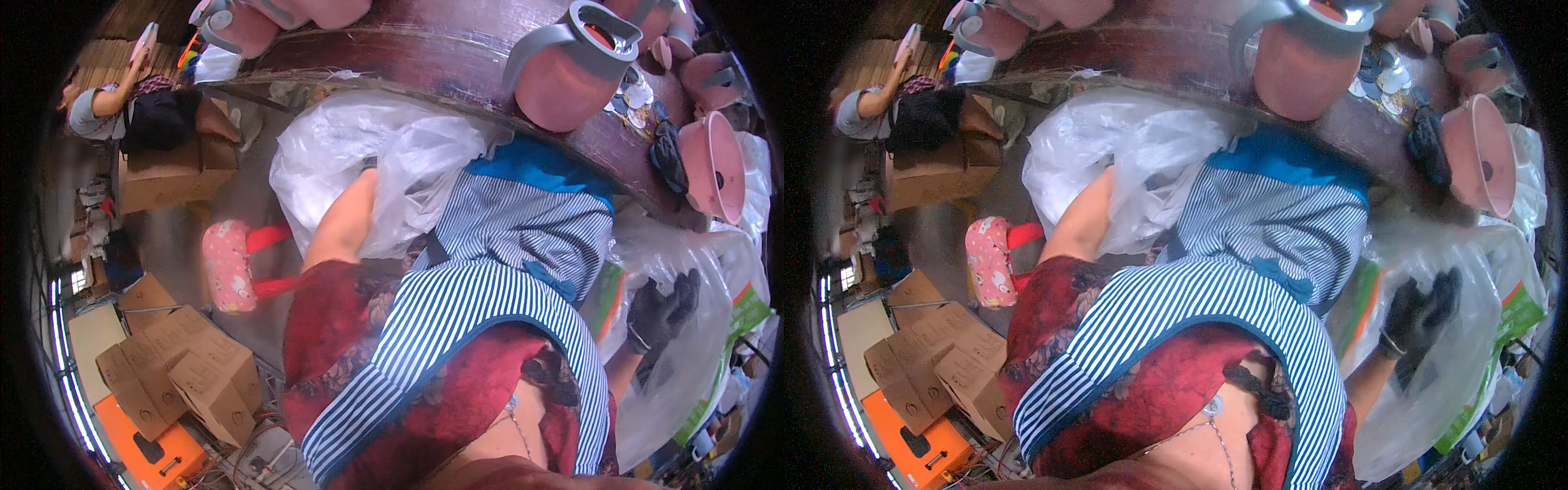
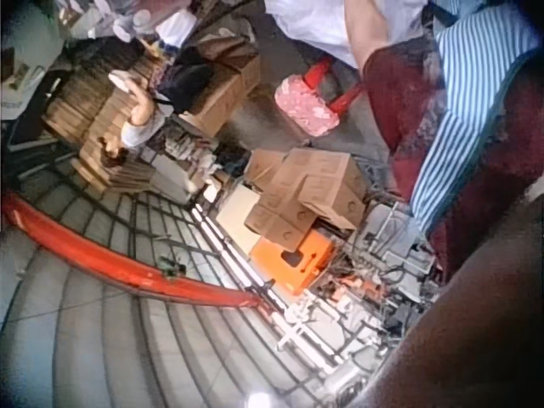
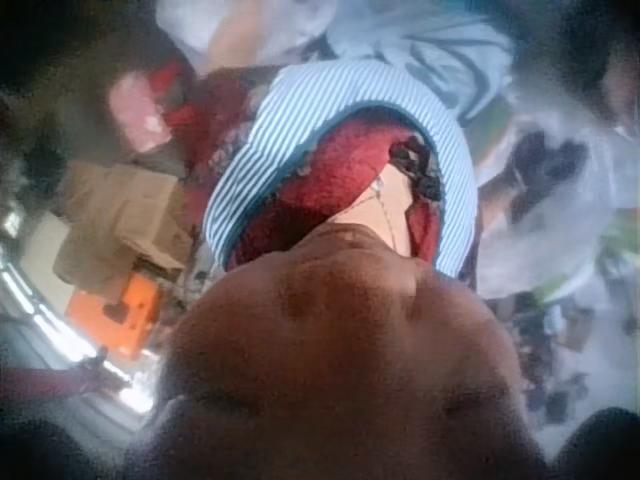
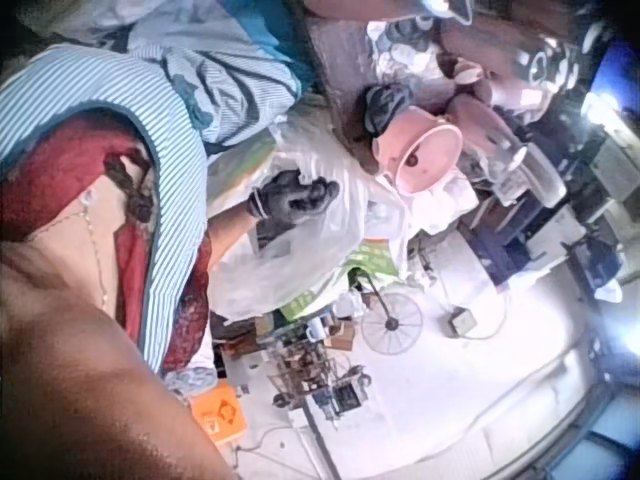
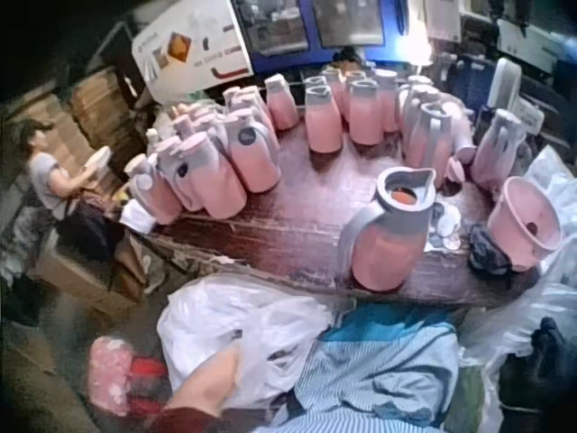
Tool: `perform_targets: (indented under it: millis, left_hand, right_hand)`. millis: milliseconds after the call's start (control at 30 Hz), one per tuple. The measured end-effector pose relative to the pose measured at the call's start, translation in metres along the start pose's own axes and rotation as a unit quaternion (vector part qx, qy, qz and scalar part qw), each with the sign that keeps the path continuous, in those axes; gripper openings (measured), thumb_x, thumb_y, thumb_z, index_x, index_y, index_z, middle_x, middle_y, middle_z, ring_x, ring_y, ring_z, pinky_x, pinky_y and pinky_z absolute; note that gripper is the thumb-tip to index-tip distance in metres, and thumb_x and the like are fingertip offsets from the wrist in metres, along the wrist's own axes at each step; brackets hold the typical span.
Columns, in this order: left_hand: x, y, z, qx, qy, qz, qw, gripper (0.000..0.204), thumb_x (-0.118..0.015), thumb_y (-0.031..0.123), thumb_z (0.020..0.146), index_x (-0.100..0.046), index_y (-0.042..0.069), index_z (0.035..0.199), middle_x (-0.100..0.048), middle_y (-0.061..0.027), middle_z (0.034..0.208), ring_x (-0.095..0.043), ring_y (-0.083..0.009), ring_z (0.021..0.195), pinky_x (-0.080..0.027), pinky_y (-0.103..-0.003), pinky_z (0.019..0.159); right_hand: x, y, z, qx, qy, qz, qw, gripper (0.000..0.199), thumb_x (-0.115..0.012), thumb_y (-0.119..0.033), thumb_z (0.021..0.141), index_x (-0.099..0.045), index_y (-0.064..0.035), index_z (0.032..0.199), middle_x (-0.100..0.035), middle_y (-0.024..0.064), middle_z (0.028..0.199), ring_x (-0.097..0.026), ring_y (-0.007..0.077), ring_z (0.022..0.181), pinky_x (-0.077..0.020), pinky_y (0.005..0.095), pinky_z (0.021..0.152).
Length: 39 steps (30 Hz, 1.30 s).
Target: The person assembles pink plastic pitchers by inserting a small circular component into the top opening and securing it with a yellow rubber band. They handle each pitcher individually, placing completed units on a wooden table alongside others.
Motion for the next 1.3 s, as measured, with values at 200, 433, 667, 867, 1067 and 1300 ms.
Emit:
perform_targets:
  millis: [200,433,667,867,1067,1300]
  left_hand:
    - [0.113,-0.035,-0.113,-0.031,0.141,-0.226,0.963,0.043,-0.070,0.035,0.083,-0.065,0.006,0.114,-0.070,-0.0178,0.098,-0.068,-0.0294,0.091,-0.052,-0.039,0.082]
    - [0.209,0.038,-0.213,-0.239,0.049,-0.619,0.747,0.050,-0.074,0.014,0.086,-0.054,-0.002,0.129,-0.061,-0.0095,0.123,-0.056,-0.0176,0.115,-0.045,-0.033,0.102]
    - [0.231,0.134,-0.147,-0.313,0.053,-0.766,0.558,0.045,-0.067,0.019,0.093,-0.053,-0.001,0.130,-0.061,-0.0101,0.120,-0.058,-0.0203,0.110,-0.046,-0.034,0.099]
    - [0.232,0.201,-0.059,-0.332,0.392,-0.596,0.617,0.042,-0.078,0.021,0.085,-0.060,0.003,0.118,-0.066,-0.0038,0.099,-0.061,-0.0137,0.090,-0.050,-0.030,0.082]
    - [0.245,0.195,-0.087,-0.390,0.301,-0.613,0.618,0.027,-0.079,0.014,0.083,-0.064,0.003,0.102,-0.066,-0.0038,0.090,-0.058,-0.0098,0.085,-0.050,-0.028,0.079]
    - [0.273,0.172,-0.129,-0.415,0.212,-0.578,0.670,0.033,-0.082,0.016,0.080,-0.063,0.001,0.102,-0.068,-0.0056,0.088,-0.062,-0.0107,0.081,-0.052,-0.029,0.074]
  right_hand:
    - [-0.042,-0.084,0.041,-0.029,-0.011,0.404,0.914,0.033,-0.057,-0.009,0.094,-0.061,0.0040,0.123,-0.062,0.0230,0.127,-0.059,0.0356,0.119,-0.0432,0.0450,0.104]
    - [-0.005,-0.194,0.152,0.306,-0.069,0.458,0.832,0.057,-0.073,-0.022,0.075,-0.060,-0.0243,0.130,-0.046,0.0126,0.146,-0.043,0.0367,0.133,-0.0404,0.0534,0.105]
    - [0.016,-0.150,0.203,0.294,-0.004,0.464,0.836,0.057,-0.075,-0.022,0.074,-0.060,-0.0156,0.129,-0.059,0.0126,0.133,-0.059,0.0330,0.119,-0.0475,0.0443,0.099]
    - [-0.034,-0.120,0.295,0.238,0.174,0.227,0.928,0.056,-0.074,-0.033,0.081,-0.060,-0.0147,0.131,-0.064,0.0095,0.126,-0.061,0.0283,0.113,-0.0482,0.0402,0.093]
    - [-0.012,-0.122,0.297,0.299,-0.057,0.192,0.933,0.081,-0.078,-0.043,0.067,-0.053,-0.0178,0.140,-0.054,0.0101,0.140,-0.055,0.0317,0.121,-0.0427,0.0460,0.102]
    - [0.014,-0.096,0.304,0.376,-0.163,0.376,0.831,0.077,-0.078,-0.038,0.073,-0.051,-0.0173,0.142,-0.052,0.0215,0.135,-0.055,0.0381,0.118,-0.0446,0.0497,0.099]
Point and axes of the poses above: each hand's wrist, its own z-axis towards the middle knuckle, its own x-axis out of the back of the hand, y = z × x, the point moved 1 cm from there along z, towards the middle knuckle
